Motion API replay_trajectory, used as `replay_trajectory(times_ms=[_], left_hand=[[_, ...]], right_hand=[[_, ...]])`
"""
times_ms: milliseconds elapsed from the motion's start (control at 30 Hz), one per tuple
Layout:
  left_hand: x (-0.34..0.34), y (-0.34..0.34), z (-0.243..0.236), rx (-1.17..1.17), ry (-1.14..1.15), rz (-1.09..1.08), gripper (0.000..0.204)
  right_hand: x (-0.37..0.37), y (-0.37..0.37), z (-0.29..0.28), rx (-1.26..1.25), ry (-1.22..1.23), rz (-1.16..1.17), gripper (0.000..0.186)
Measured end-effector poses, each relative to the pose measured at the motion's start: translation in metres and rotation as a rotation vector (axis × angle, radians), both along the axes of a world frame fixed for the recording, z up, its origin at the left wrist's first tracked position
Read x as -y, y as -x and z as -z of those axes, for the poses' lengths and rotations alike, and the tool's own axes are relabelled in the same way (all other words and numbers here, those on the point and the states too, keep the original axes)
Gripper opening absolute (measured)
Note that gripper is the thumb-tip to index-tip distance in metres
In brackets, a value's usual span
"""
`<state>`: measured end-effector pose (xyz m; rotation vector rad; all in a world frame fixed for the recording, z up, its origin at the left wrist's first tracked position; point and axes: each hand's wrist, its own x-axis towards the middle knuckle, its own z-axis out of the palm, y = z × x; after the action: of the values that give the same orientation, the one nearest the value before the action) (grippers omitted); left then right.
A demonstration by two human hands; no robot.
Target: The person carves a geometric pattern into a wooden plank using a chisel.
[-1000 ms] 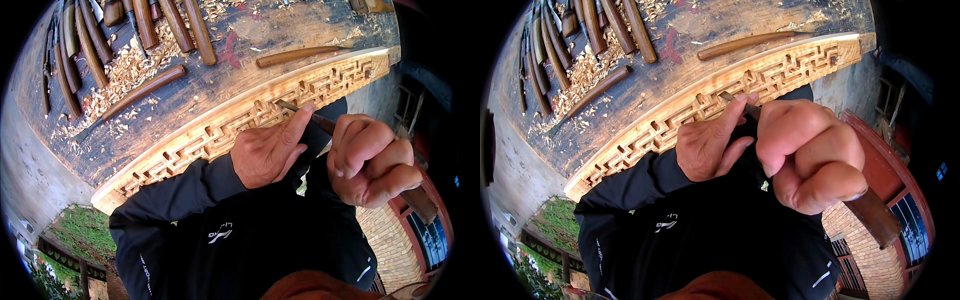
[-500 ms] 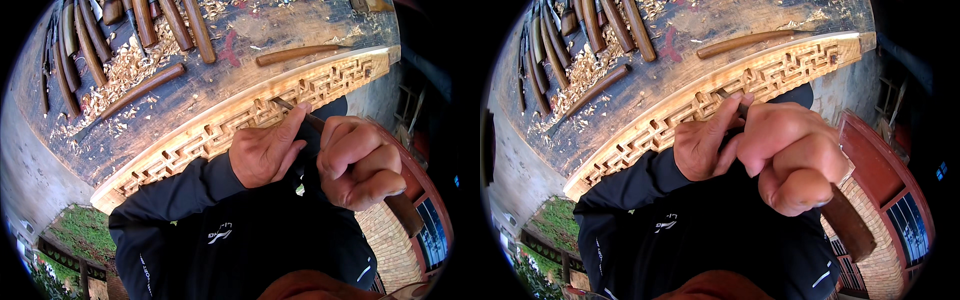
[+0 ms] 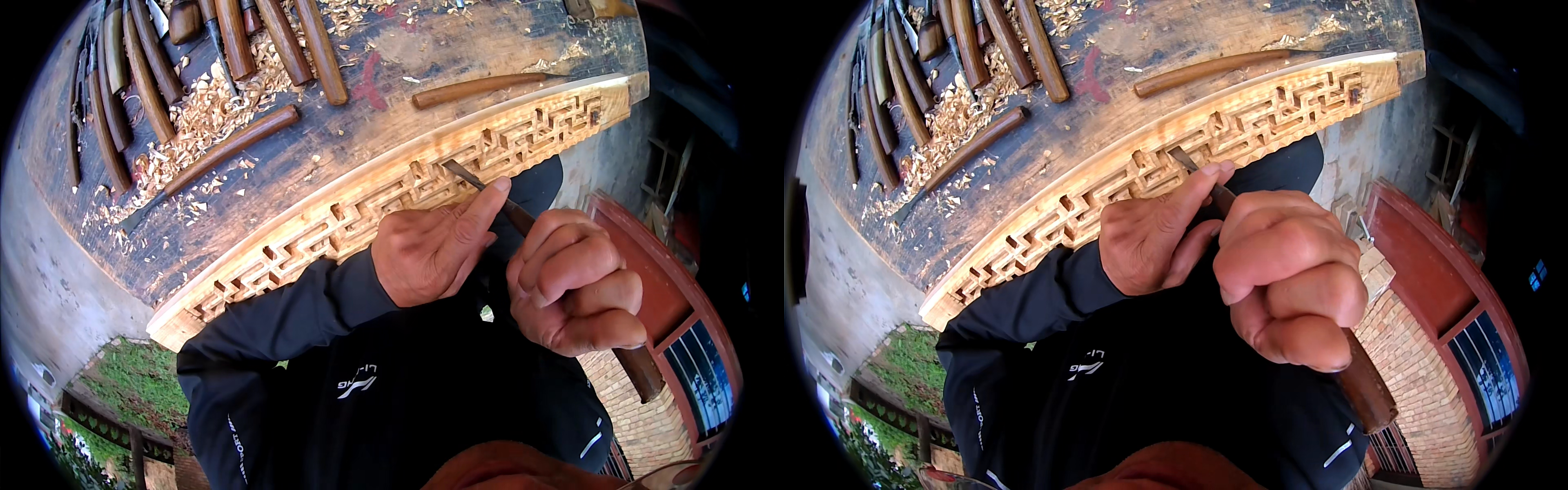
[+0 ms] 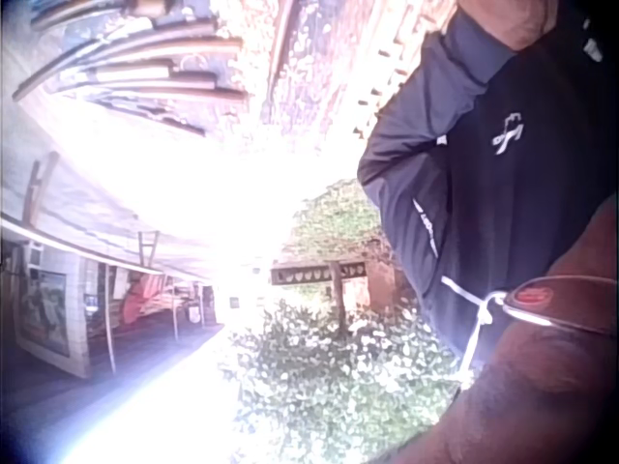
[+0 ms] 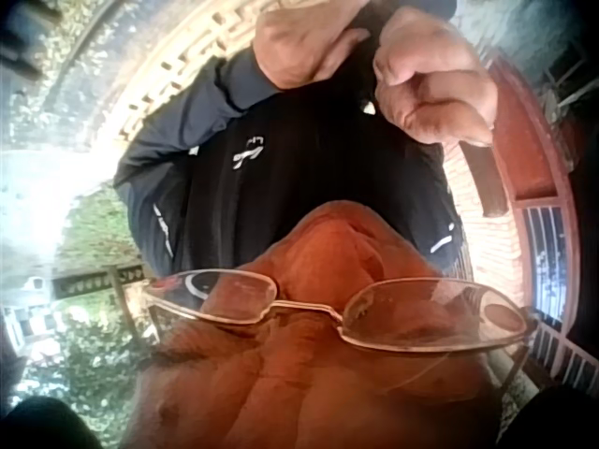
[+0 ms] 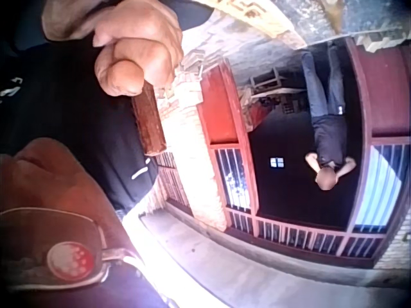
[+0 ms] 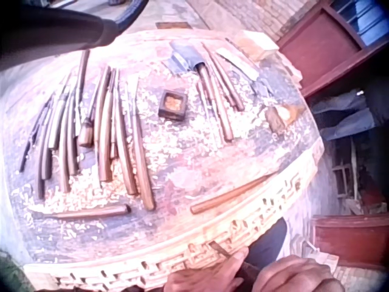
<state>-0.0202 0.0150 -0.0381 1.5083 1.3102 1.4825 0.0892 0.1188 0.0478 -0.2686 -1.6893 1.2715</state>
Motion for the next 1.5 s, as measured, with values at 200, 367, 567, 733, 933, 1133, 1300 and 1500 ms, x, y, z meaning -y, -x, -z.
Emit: replay_trajectory(times_ms=[200, 367, 567, 733, 933, 1133, 1300, 1500], left_hand=[[-0.001, -0.005, 0.002, 0.03, -0.028, -0.08, 0.079], [-0.004, 0.006, -0.007, 0.0, -0.063, -0.049, 0.073], [-0.007, -0.002, -0.002, -0.03, -0.2, -0.056, 0.066], [-0.005, 0.0, -0.005, -0.06, -0.16, 0.022, 0.063], [-0.004, -0.002, -0.007, -0.164, -0.205, -0.058, 0.044], [-0.009, -0.004, -0.007, -0.327, -0.35, 0.098, 0.039], [0.011, -0.017, -0.025, -0.39, -0.259, 0.08, 0.037], [0.025, -0.026, -0.039, -0.128, 0.106, 0.224, 0.031]], right_hand=[[-0.004, 0.008, 0.009, 0.024, -0.03, -0.021, 0.039], [0.02, 0.01, 0.01, 0.042, -0.108, 0.086, 0.061], [0.023, -0.003, -0.006, 0.079, -0.125, 0.086, 0.064], [0.019, -0.019, -0.022, 0.046, -0.042, 0.039, 0.06], [0.024, -0.057, -0.054, -0.036, 0.123, 0.107, 0.043], [0.028, -0.103, -0.059, -0.059, 0.047, 0.204, 0.041], [0.041, -0.104, -0.04, -0.095, 0.159, 0.087, 0.054], [0.052, -0.108, -0.034, -0.118, 0.353, -0.118, 0.05]])
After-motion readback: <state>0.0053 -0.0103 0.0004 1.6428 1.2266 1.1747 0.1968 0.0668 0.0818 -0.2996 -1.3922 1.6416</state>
